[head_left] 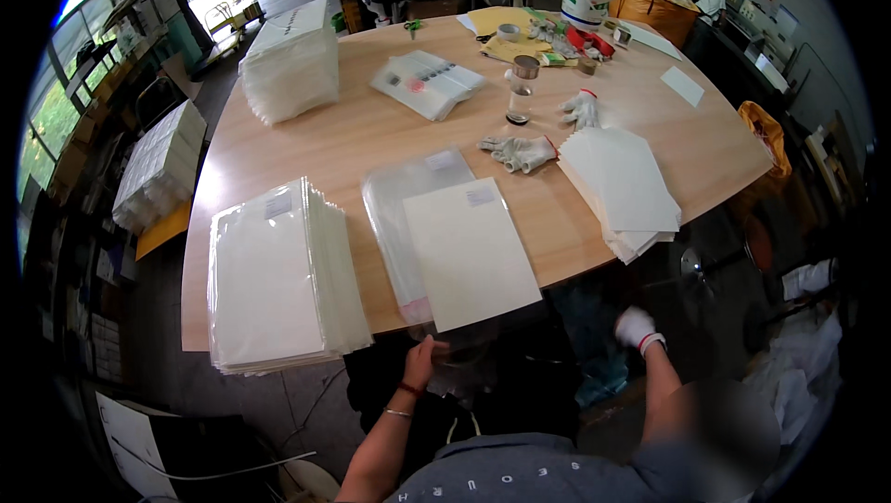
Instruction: The person repeatedly picks up white paper sheets from a stack, places them into clear plastic bags, and sets the filled bags aside on the table. The process is continuous and repetitive throughout the clip.
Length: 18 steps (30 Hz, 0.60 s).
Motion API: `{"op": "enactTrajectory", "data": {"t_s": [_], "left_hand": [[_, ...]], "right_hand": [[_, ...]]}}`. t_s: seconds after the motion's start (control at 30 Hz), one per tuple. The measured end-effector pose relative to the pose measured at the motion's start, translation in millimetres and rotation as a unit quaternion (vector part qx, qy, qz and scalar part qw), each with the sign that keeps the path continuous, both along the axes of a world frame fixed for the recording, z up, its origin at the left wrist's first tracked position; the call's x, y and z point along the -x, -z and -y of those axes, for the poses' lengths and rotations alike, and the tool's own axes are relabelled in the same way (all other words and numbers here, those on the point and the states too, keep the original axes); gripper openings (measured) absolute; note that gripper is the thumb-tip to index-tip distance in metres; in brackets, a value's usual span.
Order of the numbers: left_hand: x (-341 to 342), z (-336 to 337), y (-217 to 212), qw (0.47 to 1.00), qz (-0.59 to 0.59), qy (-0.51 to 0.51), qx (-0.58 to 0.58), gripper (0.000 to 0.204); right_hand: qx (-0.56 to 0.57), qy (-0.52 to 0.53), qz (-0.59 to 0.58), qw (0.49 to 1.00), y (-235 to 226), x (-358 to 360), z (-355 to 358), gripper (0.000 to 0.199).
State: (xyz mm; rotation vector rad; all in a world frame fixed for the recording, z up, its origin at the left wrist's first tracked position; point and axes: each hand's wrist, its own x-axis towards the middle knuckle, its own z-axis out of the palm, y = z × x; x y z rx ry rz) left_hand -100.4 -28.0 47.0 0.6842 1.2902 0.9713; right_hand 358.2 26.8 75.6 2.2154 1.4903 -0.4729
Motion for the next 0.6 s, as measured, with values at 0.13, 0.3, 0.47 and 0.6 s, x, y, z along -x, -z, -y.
{"op": "enactTrajectory", "data": {"t_s": [0.13,0.3,0.47,0.6], "left_hand": [[12.9,14.2,-12.4,0.824,-0.493,-0.021,-0.277,0.023],[10.4,-6.1,-28.4,0.642,-0.657,0.067,-0.390,0.046],[7.1,-29.6,-55.6,0.642,-0.548,0.155,-0.514,0.012],[11.6,-37.2,-42.6,0.702,-0.517,0.129,-0.473,0.012]], "right_hand": [[-0.045,-0.161,-0.155,0.974,-7.2,54.9,24.2,0.028],[-0.461,-0.320,-0.345,0.752,-30.0,138.2,-20.3,0.035],[-0.296,-0.295,-0.543,0.728,-37.4,145.4,-50.3,0.010],[-0.293,-0.357,-0.434,0.774,-38.9,143.0,-63.3,0.014]]}}
